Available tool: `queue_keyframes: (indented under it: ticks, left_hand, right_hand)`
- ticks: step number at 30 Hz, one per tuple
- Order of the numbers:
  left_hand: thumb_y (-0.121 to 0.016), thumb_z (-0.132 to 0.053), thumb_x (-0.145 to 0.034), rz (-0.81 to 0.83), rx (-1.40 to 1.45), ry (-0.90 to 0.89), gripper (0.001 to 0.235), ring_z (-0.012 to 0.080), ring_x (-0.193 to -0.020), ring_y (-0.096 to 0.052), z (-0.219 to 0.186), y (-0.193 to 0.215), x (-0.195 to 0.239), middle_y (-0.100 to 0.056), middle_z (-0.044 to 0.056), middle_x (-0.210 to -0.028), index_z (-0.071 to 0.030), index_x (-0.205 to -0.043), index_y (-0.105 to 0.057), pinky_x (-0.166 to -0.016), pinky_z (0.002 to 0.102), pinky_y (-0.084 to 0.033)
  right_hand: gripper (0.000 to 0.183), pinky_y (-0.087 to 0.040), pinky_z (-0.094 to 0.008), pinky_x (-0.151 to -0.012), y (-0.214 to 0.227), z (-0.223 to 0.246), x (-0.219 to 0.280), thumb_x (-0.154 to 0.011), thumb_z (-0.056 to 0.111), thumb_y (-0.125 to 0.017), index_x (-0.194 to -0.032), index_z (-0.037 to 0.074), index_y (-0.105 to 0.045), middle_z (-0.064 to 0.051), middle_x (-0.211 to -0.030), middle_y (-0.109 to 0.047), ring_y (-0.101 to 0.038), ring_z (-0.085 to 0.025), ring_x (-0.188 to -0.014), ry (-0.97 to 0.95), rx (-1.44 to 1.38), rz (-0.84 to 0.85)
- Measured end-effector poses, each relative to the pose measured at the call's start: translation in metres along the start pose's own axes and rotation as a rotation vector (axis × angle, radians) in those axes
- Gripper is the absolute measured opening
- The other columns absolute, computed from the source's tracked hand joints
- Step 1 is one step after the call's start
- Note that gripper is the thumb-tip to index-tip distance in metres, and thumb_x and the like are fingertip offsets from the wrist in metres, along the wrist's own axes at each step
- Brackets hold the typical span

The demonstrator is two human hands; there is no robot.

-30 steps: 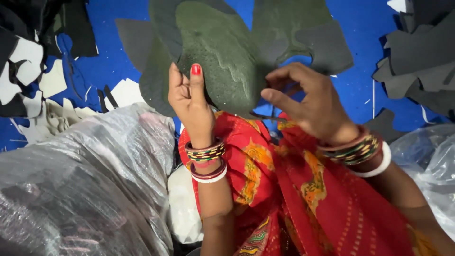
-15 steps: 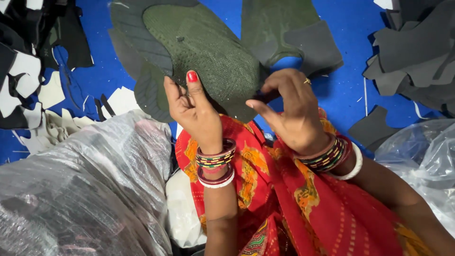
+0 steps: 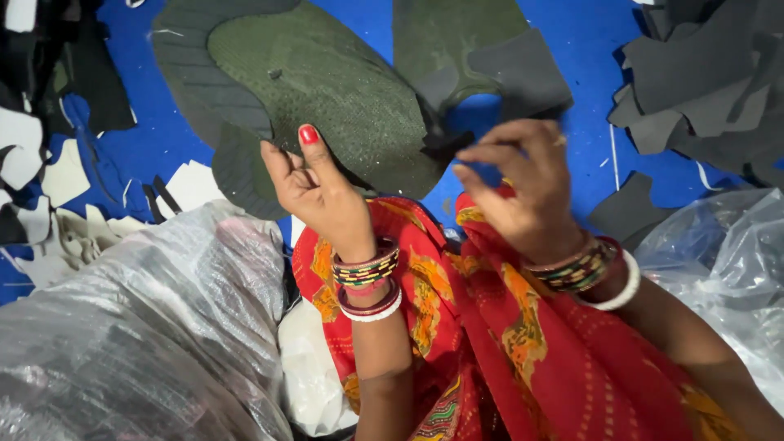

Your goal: The person sorts and matches various cut fabric and foam shoe upper components on the floor.

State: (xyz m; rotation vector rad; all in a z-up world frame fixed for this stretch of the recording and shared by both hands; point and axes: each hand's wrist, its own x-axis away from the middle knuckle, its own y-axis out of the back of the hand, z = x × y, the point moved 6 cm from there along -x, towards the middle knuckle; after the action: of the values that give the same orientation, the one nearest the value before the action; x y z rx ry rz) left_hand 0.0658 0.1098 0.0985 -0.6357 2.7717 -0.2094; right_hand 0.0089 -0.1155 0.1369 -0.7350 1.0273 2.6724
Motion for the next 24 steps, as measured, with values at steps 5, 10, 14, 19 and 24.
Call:
queue_keyframes:
  ticks: [5, 10, 14, 19, 24]
  left_hand:
    - [-0.058, -0.002, -0.110, -0.046, -0.091, 0.018, 0.030, 0.0015, -0.080, -0.039, 0.004, -0.002, 0.010, -0.050, 0.000, -0.097, 0.013, -0.134, -0.048, -0.066, 0.019, -0.034]
    - [-0.057, -0.001, -0.112, -0.008, -0.028, 0.023, 0.026, 0.0050, -0.094, -0.048, 0.009, -0.002, 0.013, -0.057, 0.003, -0.107, 0.012, -0.133, -0.047, -0.082, 0.022, -0.042]
    - [-0.058, 0.000, -0.115, 0.011, -0.010, 0.030, 0.018, 0.0028, -0.084, -0.043, 0.011, -0.009, 0.014, -0.052, 0.002, -0.096, 0.012, -0.123, -0.048, -0.072, 0.019, -0.037]
    - [-0.057, 0.000, -0.113, 0.010, 0.031, 0.039, 0.027, 0.0038, -0.089, -0.049, 0.012, -0.011, 0.016, -0.060, 0.006, -0.106, 0.014, -0.135, -0.047, -0.082, 0.021, -0.042]
    - [-0.057, -0.001, -0.107, -0.007, 0.051, 0.108, 0.039, 0.0024, -0.085, -0.048, 0.012, -0.016, 0.012, -0.060, 0.003, -0.106, 0.012, -0.141, -0.044, -0.072, 0.018, -0.039]
  right_hand:
    - [0.026, -0.045, -0.042, -0.089, -0.013, 0.003, -0.006, -0.088, 0.009, -0.090, -0.105, 0.010, -0.070, -0.007, -0.106, -0.061, -0.059, -0.027, -0.099, -0.004, -0.057, 0.006]
    - [0.025, -0.045, -0.042, -0.089, -0.020, 0.004, -0.007, -0.087, 0.003, -0.086, -0.102, 0.008, -0.067, -0.008, -0.106, -0.060, -0.058, -0.029, -0.099, -0.007, -0.059, 0.055]
    - [0.028, -0.045, -0.044, -0.091, -0.021, 0.001, -0.005, -0.087, 0.003, -0.086, -0.102, 0.005, -0.063, -0.010, -0.107, -0.058, -0.058, -0.031, -0.102, -0.009, -0.059, 0.028]
    - [0.031, -0.048, -0.043, -0.090, -0.021, -0.005, -0.001, -0.090, 0.003, -0.088, -0.107, 0.005, -0.063, -0.010, -0.108, -0.058, -0.059, -0.030, -0.103, -0.053, -0.084, -0.028]
    - [0.029, -0.049, -0.043, -0.084, -0.017, -0.005, 0.006, -0.088, -0.003, -0.088, -0.106, 0.006, -0.066, -0.009, -0.105, -0.061, -0.062, -0.030, -0.097, 0.085, 0.005, -0.064]
